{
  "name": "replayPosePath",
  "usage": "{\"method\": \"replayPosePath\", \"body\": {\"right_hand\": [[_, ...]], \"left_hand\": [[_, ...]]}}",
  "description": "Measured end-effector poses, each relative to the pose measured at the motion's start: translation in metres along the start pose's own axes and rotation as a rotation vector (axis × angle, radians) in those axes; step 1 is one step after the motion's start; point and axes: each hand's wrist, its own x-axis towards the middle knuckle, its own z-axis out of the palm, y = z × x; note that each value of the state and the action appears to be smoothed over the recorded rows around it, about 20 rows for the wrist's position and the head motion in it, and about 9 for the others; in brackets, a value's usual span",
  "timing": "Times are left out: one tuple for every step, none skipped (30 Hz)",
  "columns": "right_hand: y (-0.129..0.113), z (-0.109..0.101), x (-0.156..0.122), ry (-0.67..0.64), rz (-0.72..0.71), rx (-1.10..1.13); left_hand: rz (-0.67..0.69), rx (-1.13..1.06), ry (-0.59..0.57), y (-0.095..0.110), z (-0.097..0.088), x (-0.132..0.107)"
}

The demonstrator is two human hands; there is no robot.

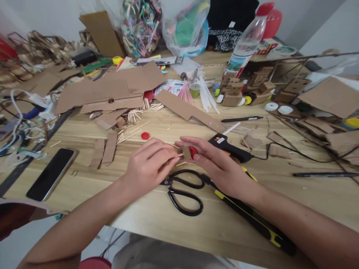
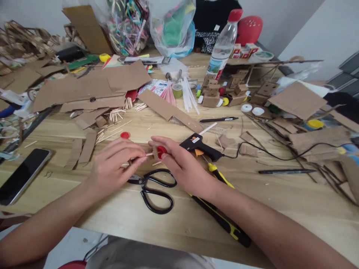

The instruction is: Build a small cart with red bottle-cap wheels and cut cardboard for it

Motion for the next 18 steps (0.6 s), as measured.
{"method": "replayPosePath", "body": {"right_hand": [[0.000, 0.001, 0.000, 0.000, -0.010, -0.021], [0.000, 0.001, 0.000, 0.002, -0.023, -0.041], [0.000, 0.002, 0.000, 0.003, -0.035, -0.059], [0.000, 0.002, 0.000, 0.005, -0.046, -0.071], [0.000, 0.003, -0.001, 0.005, -0.054, -0.077], [0.000, 0.003, -0.001, 0.002, -0.060, -0.076], [0.000, 0.004, -0.001, 0.000, -0.064, -0.073], [0.000, 0.004, -0.001, -0.001, -0.067, -0.069], [0.000, 0.005, 0.000, -0.001, -0.068, -0.064], [0.001, 0.006, 0.000, 0.004, -0.068, -0.061], [0.002, 0.007, 0.000, 0.014, -0.063, -0.059], [0.003, 0.007, 0.001, 0.028, -0.055, -0.054], [0.004, 0.008, 0.001, 0.044, -0.044, -0.042], [0.005, 0.008, 0.002, 0.056, -0.029, -0.020], [0.006, 0.008, 0.003, 0.063, -0.009, 0.011], [0.006, 0.008, 0.003, 0.064, 0.014, 0.050], [0.006, 0.008, 0.004, 0.056, 0.039, 0.091], [0.005, 0.008, 0.005, 0.046, 0.066, 0.128]], "left_hand": [[0.002, -0.001, 0.003, 0.000, 0.000, 0.000], [0.004, -0.002, 0.008, 0.000, 0.000, -0.001], [0.007, -0.002, 0.015, 0.000, 0.000, -0.002], [0.005, -0.003, 0.023, 0.000, 0.001, -0.002], [0.004, -0.004, 0.031, 0.000, 0.001, -0.003], [0.000, -0.008, 0.038, 0.000, 0.002, -0.004], [-0.005, -0.013, 0.044, 0.000, 0.002, -0.004], [-0.010, -0.018, 0.052, 0.000, 0.002, -0.005], [-0.019, -0.021, 0.058, 0.000, 0.003, -0.005], [-0.035, -0.023, 0.059, 0.001, 0.003, -0.006], [-0.066, -0.025, 0.055, 0.001, 0.004, -0.007], [-0.112, -0.031, 0.047, 0.002, 0.005, -0.007], [-0.170, -0.049, 0.040, 0.002, 0.006, -0.008], [-0.237, -0.080, 0.032, 0.003, 0.008, -0.009], [-0.303, -0.123, 0.026, 0.003, 0.009, -0.009], [-0.362, -0.172, 0.021, 0.003, 0.010, -0.010], [-0.414, -0.220, 0.013, 0.003, 0.012, -0.010], [-0.456, -0.268, 0.003, 0.003, 0.013, -0.010]]}}
